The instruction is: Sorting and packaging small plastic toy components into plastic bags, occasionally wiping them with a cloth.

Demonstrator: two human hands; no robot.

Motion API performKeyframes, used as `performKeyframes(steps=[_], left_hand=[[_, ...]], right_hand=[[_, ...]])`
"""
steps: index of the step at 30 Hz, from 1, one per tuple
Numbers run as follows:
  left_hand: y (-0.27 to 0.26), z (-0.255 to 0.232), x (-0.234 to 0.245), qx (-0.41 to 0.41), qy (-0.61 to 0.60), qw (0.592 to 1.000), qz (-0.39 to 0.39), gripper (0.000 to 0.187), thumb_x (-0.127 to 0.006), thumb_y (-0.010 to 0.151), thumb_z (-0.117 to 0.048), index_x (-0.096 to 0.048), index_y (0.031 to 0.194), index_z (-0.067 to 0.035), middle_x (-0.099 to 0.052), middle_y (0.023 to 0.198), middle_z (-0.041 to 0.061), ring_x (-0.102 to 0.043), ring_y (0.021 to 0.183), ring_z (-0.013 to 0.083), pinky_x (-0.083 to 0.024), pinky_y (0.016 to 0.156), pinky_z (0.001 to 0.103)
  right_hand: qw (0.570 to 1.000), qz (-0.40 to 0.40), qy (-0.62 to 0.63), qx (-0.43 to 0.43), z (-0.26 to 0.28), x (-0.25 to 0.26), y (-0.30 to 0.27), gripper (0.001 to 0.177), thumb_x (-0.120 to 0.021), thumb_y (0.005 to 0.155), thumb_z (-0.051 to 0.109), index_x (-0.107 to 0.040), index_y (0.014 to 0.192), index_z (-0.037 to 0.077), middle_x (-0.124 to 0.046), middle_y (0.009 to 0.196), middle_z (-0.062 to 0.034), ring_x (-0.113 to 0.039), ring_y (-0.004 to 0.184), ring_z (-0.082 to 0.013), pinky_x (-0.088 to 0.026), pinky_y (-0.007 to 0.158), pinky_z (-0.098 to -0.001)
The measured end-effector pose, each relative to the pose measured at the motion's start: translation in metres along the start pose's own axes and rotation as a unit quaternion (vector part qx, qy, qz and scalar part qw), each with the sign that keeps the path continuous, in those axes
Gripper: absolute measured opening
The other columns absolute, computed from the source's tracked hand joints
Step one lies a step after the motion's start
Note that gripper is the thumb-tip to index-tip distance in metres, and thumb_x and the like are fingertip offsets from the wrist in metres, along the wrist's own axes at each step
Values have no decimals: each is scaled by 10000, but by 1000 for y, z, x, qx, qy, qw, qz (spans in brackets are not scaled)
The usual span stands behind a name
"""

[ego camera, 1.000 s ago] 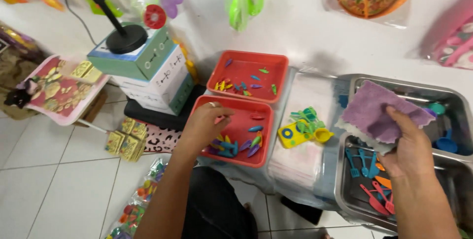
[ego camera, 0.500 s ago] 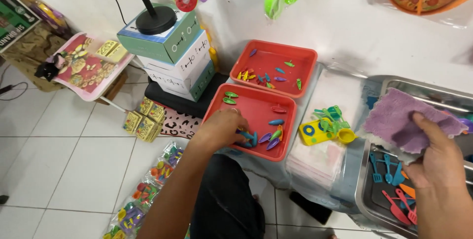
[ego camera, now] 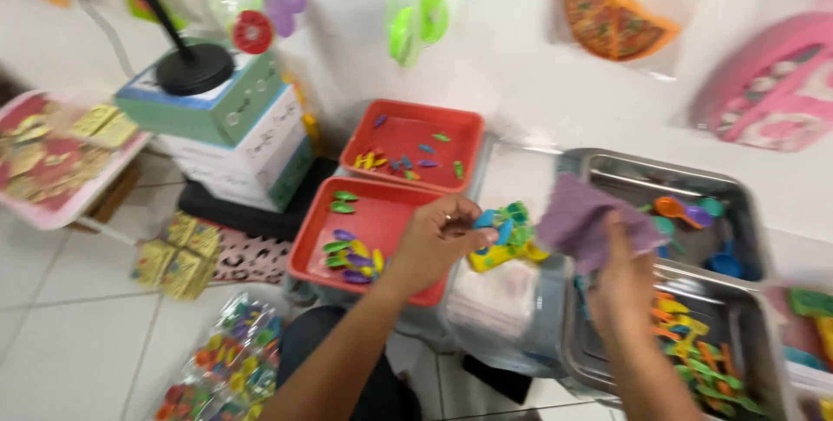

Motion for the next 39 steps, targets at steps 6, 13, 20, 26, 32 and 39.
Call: performKeyframes(steps=[6, 13, 20, 26, 32, 39], left_hand=[[20, 8, -78, 18, -93, 995, -6, 436, -874, 795, -72, -673, 1180, -33, -710, 925, 116, -714, 806, 163, -611, 727, 279], [17, 8, -66, 34, -106, 994, 20, 176, -790, 866, 2, -750, 1037, 3, -719, 848, 104, -664, 810, 132, -594, 755, 286], [3, 15, -54, 20, -126, 988, 90, 173, -708, 933, -17, -763, 1097, -5, -738, 870, 99, -630, 841, 116, -552, 762, 266], [2, 24, -52, -16, -135, 987, 83, 181, -650, 961, -32, -774, 1087, 9, -746, 894, 129, -605, 889, 135, -550, 806, 313], [-1, 16, -49, -16, -142, 987, 71, 219, -638, 961, -78, -778, 1099, 17, -732, 877, 98, -596, 882, 128, -534, 803, 298], [-5, 15, -52, -36, -110, 990, 82, 225, -613, 984, -98, -787, 1083, 6, -736, 810, 129, -591, 810, 128, -522, 752, 295]], right_hand=[[991, 124, 25, 46, 35, -42, -35, 917, -105, 1027, 627, -725, 1249, -11, -707, 1253, -159, -597, 1310, -283, -369, 1196, -431], [959, 212, -174, 69, 18, -14, 2, 340, -793, 826, -29, -768, 1165, -40, -752, 919, -155, -679, 902, -238, -580, 888, -431], [953, 211, -196, 95, 0, -19, 3, 21, -761, 856, -29, -752, 853, -47, -652, 664, -110, -570, 684, -166, -559, 673, -345], [957, 169, -212, 98, 3, -27, -5, 20, -719, 888, -19, -728, 870, -21, -638, 685, -98, -562, 709, -161, -554, 703, -344], [952, 172, -218, 127, 13, -36, -14, 48, -694, 899, -58, -734, 883, -37, -660, 704, -119, -559, 738, -160, -562, 735, -360], [953, 148, -221, 147, 1, -31, -12, 133, -741, 920, 37, -722, 793, 1, -628, 643, -100, -524, 729, -130, -544, 714, -340]])
Point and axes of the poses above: each hand's wrist, its own y-axis towards the middle knuckle, its own x-axis out of the back of the hand, z = x × y, the point moved 5 cm from there along y, towards the middle knuckle
